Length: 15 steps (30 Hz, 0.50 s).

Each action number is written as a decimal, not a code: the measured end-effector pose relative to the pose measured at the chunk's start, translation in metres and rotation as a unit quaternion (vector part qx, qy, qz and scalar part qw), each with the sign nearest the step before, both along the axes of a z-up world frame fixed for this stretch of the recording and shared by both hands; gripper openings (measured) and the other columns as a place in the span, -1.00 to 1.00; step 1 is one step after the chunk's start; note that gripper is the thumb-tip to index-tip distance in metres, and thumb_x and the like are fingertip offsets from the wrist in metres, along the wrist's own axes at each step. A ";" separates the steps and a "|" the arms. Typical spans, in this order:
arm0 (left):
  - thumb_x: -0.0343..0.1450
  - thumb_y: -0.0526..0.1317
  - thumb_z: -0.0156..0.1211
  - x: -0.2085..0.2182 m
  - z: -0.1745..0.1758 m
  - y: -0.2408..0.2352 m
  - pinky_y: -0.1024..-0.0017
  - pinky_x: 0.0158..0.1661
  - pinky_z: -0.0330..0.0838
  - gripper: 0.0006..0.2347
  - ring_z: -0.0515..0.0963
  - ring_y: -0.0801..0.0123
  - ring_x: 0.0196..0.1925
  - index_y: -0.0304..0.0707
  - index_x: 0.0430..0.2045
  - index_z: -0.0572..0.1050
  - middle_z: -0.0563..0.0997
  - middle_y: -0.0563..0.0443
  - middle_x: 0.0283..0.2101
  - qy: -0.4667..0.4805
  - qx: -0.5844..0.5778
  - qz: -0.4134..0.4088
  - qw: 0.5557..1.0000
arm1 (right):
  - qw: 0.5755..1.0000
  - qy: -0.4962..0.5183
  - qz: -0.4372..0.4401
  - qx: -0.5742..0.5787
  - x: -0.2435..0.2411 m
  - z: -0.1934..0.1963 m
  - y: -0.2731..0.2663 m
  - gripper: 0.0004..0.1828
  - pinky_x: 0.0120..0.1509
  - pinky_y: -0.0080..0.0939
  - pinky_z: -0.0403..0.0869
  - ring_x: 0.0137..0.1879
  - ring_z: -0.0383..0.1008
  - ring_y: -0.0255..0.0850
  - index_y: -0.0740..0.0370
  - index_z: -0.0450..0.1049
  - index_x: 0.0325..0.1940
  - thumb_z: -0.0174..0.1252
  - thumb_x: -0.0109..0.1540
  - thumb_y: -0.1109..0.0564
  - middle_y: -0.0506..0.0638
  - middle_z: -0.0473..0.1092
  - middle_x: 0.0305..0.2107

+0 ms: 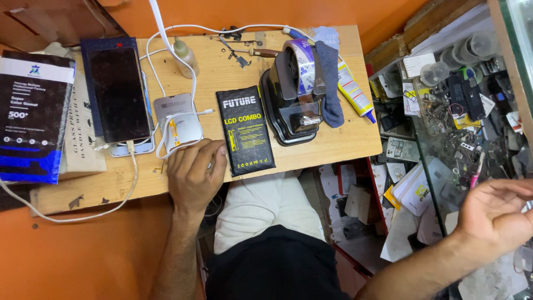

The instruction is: The person wipes the back and sides of a smartphone with a cloth, then peels off a protective film from the screen. They continue wiping the screen and edges, then connect a charging cable to the phone and inspect the display while it powers on.

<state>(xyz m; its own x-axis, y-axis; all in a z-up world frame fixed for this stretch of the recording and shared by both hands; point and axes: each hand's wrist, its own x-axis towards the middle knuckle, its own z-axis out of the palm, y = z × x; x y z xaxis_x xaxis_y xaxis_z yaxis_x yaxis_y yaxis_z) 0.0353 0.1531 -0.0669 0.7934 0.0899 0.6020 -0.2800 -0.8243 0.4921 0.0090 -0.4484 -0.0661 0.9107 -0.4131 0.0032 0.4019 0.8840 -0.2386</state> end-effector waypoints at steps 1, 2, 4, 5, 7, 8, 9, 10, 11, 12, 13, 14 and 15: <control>0.42 -0.31 0.37 -0.001 0.000 -0.001 0.25 -0.08 0.41 -0.91 0.59 0.20 -0.16 -0.23 -0.26 0.65 0.64 0.06 -0.23 -0.002 0.001 -0.001 1.000 | 0.999 0.015 -0.012 -0.031 0.004 -0.008 -0.012 -0.85 0.01 -0.49 0.44 -0.16 0.42 -0.39 0.22 0.39 -0.04 0.07 0.58 0.12 -0.10 0.44 -0.20; 0.42 -0.31 0.37 -0.001 -0.001 0.000 0.25 -0.07 0.41 -0.91 0.59 0.20 -0.16 -0.23 -0.25 0.65 0.64 0.06 -0.23 -0.005 0.003 -0.002 1.000 | 0.997 0.035 -0.022 -0.062 0.009 -0.014 -0.021 -0.82 -0.09 -0.49 0.36 -0.22 0.39 -0.42 0.15 0.40 -0.12 0.07 0.54 0.07 -0.17 0.43 -0.25; 0.41 -0.31 0.37 -0.002 -0.002 0.001 0.25 -0.08 0.40 -0.91 0.60 0.20 -0.16 -0.23 -0.26 0.65 0.64 0.05 -0.23 -0.008 0.005 -0.004 1.000 | 0.993 0.057 -0.043 -0.092 0.015 -0.021 -0.025 -0.77 -0.19 -0.49 0.26 -0.30 0.32 -0.44 0.08 0.39 -0.20 0.05 0.51 0.00 -0.26 0.41 -0.29; 0.41 -0.31 0.38 -0.002 -0.002 0.001 0.25 -0.08 0.40 -0.91 0.59 0.20 -0.16 -0.23 -0.26 0.65 0.64 0.05 -0.24 -0.009 0.006 -0.004 1.000 | 0.993 0.060 -0.054 -0.091 0.017 -0.021 -0.019 -0.75 -0.19 -0.48 0.22 -0.31 0.29 -0.44 0.06 0.37 -0.21 0.04 0.52 -0.03 -0.29 0.40 -0.28; 0.40 -0.32 0.38 -0.002 -0.003 0.001 0.25 -0.09 0.40 -0.91 0.59 0.20 -0.17 -0.23 -0.27 0.65 0.64 0.05 -0.25 -0.011 0.003 -0.003 1.000 | 0.989 0.057 -0.066 -0.121 0.020 -0.015 0.007 -0.69 -0.20 -0.47 0.19 -0.33 0.26 -0.42 0.05 0.36 -0.24 0.07 0.55 -0.06 -0.28 0.41 -0.28; 0.40 -0.32 0.38 -0.001 -0.002 0.000 0.25 -0.10 0.40 -0.92 0.59 0.20 -0.18 -0.23 -0.28 0.64 0.64 0.05 -0.25 -0.012 0.000 -0.002 1.000 | 0.985 0.053 -0.066 -0.151 0.019 -0.013 0.029 -0.65 -0.22 -0.45 0.20 -0.35 0.27 -0.40 0.05 0.36 -0.27 0.11 0.56 -0.07 -0.25 0.43 -0.30; 0.39 -0.33 0.38 -0.001 -0.002 -0.001 0.25 -0.11 0.40 -0.92 0.59 0.20 -0.18 -0.23 -0.29 0.64 0.64 0.05 -0.25 -0.012 -0.003 -0.001 1.000 | 0.980 0.056 -0.067 -0.179 0.018 -0.009 0.053 -0.65 -0.23 -0.42 0.21 -0.36 0.27 -0.38 0.06 0.37 -0.27 0.11 0.57 -0.07 -0.22 0.44 -0.31; 0.39 -0.33 0.38 -0.002 -0.001 -0.001 0.25 -0.11 0.40 -0.92 0.59 0.21 -0.19 -0.23 -0.29 0.64 0.64 0.06 -0.26 -0.013 -0.004 -0.002 1.000 | 0.974 0.061 -0.070 -0.206 0.014 -0.006 0.080 -0.65 -0.23 -0.40 0.23 -0.36 0.28 -0.36 0.06 0.38 -0.26 0.12 0.58 -0.06 -0.19 0.45 -0.33; 0.39 -0.33 0.38 -0.002 0.000 -0.002 0.25 -0.11 0.40 -0.92 0.58 0.21 -0.20 -0.24 -0.29 0.64 0.64 0.06 -0.26 -0.015 -0.005 -0.004 1.000 | 0.967 0.074 -0.072 -0.232 0.008 -0.003 0.108 -0.69 -0.21 -0.36 0.25 -0.36 0.28 -0.34 0.07 0.39 -0.22 0.10 0.58 -0.05 -0.16 0.44 -0.34; 0.38 -0.33 0.38 -0.002 0.001 -0.001 0.25 -0.11 0.40 -0.92 0.58 0.21 -0.20 -0.24 -0.30 0.64 0.63 0.06 -0.27 -0.016 -0.005 -0.005 1.000 | 0.954 0.071 -0.086 -0.277 0.002 0.002 0.133 -0.74 -0.24 -0.34 0.26 -0.39 0.28 -0.33 0.07 0.39 -0.20 0.11 0.54 -0.02 -0.13 0.42 -0.37; 0.38 -0.33 0.38 -0.002 0.001 -0.002 0.25 -0.11 0.39 -0.92 0.58 0.20 -0.22 -0.24 -0.30 0.64 0.63 0.05 -0.27 -0.023 -0.004 -0.004 1.000 | 0.940 0.069 -0.101 -0.320 -0.005 0.008 0.157 -0.78 -0.27 -0.33 0.27 -0.41 0.28 -0.31 0.08 0.39 -0.19 0.11 0.51 0.00 -0.09 0.41 -0.40; 0.37 -0.33 0.38 -0.003 0.001 -0.002 0.25 -0.12 0.39 -0.92 0.57 0.20 -0.23 -0.25 -0.31 0.64 0.63 0.05 -0.28 -0.027 -0.002 -0.004 1.000 | 0.915 0.054 -0.128 -0.380 -0.012 0.016 0.176 -0.83 -0.35 -0.32 0.28 -0.46 0.29 -0.30 0.08 0.38 -0.21 0.14 0.44 0.04 -0.05 0.39 -0.46; 0.37 -0.33 0.38 -0.002 0.000 -0.003 0.24 -0.13 0.38 -0.92 0.57 0.19 -0.24 -0.25 -0.32 0.64 0.63 0.04 -0.29 -0.032 0.001 -0.004 0.999 | 0.918 0.055 -0.129 -0.372 -0.020 0.030 0.186 -0.83 -0.35 -0.32 0.28 -0.46 0.29 -0.30 0.08 0.38 -0.21 0.14 0.44 0.04 -0.05 0.39 -0.46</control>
